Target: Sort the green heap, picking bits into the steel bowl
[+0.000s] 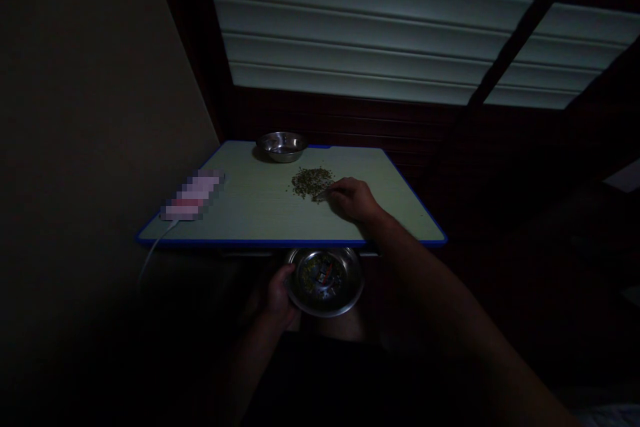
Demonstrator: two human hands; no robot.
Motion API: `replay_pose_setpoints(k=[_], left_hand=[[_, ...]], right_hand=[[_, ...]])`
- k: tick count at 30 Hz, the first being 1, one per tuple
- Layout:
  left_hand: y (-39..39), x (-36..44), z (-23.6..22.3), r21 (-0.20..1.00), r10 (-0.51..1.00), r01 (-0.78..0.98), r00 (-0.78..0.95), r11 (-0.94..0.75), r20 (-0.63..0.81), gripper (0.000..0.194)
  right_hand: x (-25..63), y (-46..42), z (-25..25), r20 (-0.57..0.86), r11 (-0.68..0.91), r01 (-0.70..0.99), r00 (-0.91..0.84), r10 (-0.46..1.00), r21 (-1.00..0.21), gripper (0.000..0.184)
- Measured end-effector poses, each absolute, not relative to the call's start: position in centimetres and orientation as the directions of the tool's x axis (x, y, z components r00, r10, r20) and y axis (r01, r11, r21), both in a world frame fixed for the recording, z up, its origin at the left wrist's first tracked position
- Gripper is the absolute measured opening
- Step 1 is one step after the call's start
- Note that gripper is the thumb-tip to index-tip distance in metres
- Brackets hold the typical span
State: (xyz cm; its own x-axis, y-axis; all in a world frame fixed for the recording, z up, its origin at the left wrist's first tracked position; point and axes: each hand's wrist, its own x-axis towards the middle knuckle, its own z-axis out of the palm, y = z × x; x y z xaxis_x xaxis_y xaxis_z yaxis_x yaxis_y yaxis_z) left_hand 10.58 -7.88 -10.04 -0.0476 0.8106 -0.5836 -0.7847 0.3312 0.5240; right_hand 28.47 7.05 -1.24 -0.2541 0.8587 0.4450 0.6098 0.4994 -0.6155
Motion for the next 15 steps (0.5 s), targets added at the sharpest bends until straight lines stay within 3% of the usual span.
replay_pose_setpoints(k=[7,15], left_hand=[[-7.87,10.57,-9.99,0.533,0.811,-0.782,-0.062,0.323,-0.581,0.013],[-7.86,10.55,-10.05,0.531,0.804,-0.778,-0.056,0.337,-0.592,0.015]], right_hand=[[28.65,7.22,-1.40,0.384,0.368,0.469,-0.066,0.921,-0.803,0.019],[28.67,7.37,-1.53,0.312,0.308,0.540,-0.088,0.946,-0.783,0.018]])
